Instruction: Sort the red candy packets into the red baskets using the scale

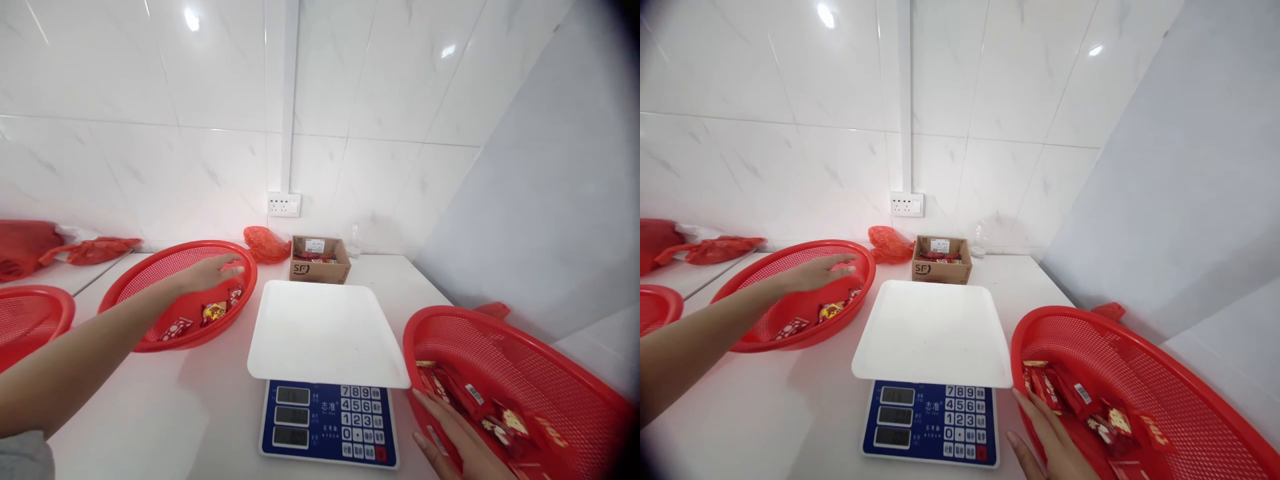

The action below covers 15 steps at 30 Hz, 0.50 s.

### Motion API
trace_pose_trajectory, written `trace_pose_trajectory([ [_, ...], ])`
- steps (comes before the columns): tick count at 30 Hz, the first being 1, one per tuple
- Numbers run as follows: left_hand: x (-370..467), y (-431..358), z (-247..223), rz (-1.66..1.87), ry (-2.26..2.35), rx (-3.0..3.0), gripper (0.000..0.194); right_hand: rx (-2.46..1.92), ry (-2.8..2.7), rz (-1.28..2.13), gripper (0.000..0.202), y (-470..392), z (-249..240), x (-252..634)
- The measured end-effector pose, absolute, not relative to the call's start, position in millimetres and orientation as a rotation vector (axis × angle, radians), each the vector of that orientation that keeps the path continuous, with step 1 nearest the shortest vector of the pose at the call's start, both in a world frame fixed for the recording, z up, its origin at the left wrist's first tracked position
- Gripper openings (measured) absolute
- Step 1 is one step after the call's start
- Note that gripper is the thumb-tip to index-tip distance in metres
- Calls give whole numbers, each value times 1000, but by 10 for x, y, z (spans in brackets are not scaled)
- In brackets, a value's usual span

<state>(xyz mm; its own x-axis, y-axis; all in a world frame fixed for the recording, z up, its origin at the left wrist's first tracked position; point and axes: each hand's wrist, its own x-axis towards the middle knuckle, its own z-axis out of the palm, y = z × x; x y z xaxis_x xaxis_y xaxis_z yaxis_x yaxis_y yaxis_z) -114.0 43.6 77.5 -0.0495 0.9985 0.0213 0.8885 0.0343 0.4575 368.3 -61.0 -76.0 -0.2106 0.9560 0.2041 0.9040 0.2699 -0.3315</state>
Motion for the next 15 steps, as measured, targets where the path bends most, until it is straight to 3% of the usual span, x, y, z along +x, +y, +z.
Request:
trace_pose_trajectory([
  [10, 257, 48, 444, 330, 1365, 2317, 55, -1751, -2102, 283, 50, -700, -526, 3520],
  [15, 392, -170, 292, 614, 1357, 2304, 44, -1687, -2128, 215, 52, -643, -661, 3625],
])
